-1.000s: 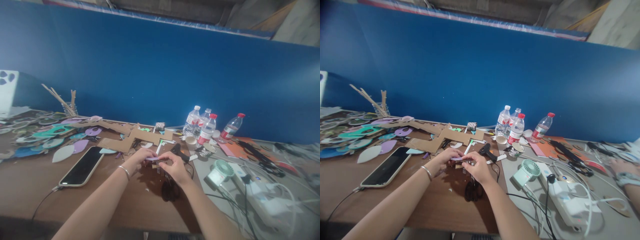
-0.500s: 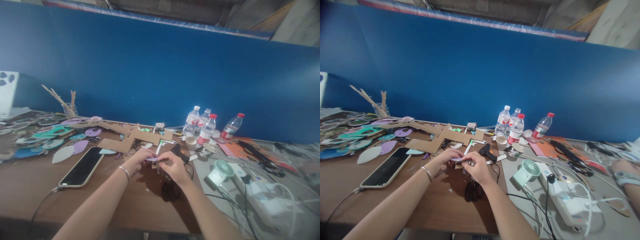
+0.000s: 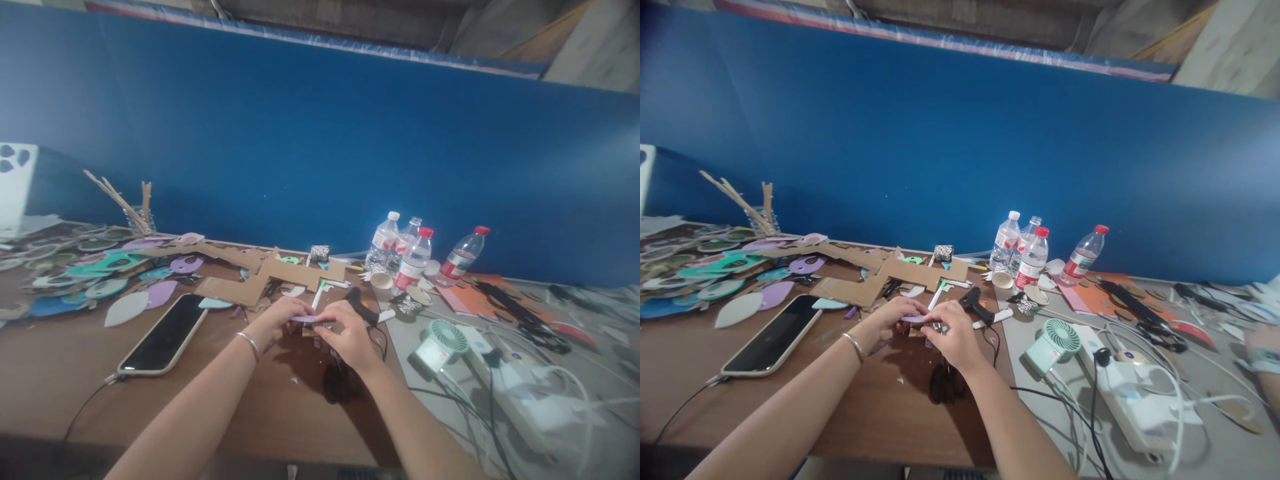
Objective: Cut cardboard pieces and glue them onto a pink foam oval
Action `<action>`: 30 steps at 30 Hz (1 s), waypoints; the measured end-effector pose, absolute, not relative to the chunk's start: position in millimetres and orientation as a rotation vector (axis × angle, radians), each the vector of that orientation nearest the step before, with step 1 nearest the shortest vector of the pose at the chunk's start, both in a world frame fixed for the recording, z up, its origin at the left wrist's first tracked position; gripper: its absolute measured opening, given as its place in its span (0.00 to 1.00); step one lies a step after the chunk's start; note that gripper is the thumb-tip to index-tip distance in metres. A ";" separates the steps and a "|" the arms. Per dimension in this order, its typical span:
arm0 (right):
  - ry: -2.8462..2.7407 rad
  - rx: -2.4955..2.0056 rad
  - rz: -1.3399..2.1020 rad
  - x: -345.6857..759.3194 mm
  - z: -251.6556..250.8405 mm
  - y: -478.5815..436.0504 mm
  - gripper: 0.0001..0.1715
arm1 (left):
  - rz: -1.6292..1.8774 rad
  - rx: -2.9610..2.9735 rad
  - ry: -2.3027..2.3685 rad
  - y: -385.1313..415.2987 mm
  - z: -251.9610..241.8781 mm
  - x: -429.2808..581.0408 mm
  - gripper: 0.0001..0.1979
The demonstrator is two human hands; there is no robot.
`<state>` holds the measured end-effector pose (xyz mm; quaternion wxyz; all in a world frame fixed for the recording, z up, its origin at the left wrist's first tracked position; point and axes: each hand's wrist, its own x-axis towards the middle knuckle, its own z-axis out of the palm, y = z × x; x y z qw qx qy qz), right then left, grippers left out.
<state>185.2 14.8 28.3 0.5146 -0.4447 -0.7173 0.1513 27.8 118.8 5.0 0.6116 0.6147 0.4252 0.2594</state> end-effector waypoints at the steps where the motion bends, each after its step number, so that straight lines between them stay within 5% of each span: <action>1: -1.723 -1.069 0.365 185.3 28.0 14.9 0.06 | 0.601 1.420 0.982 118.5 5.2 27.8 0.12; 30: -1.718 -1.041 0.327 184.8 26.7 15.0 0.02 | 0.523 1.415 0.992 117.6 9.7 30.1 0.12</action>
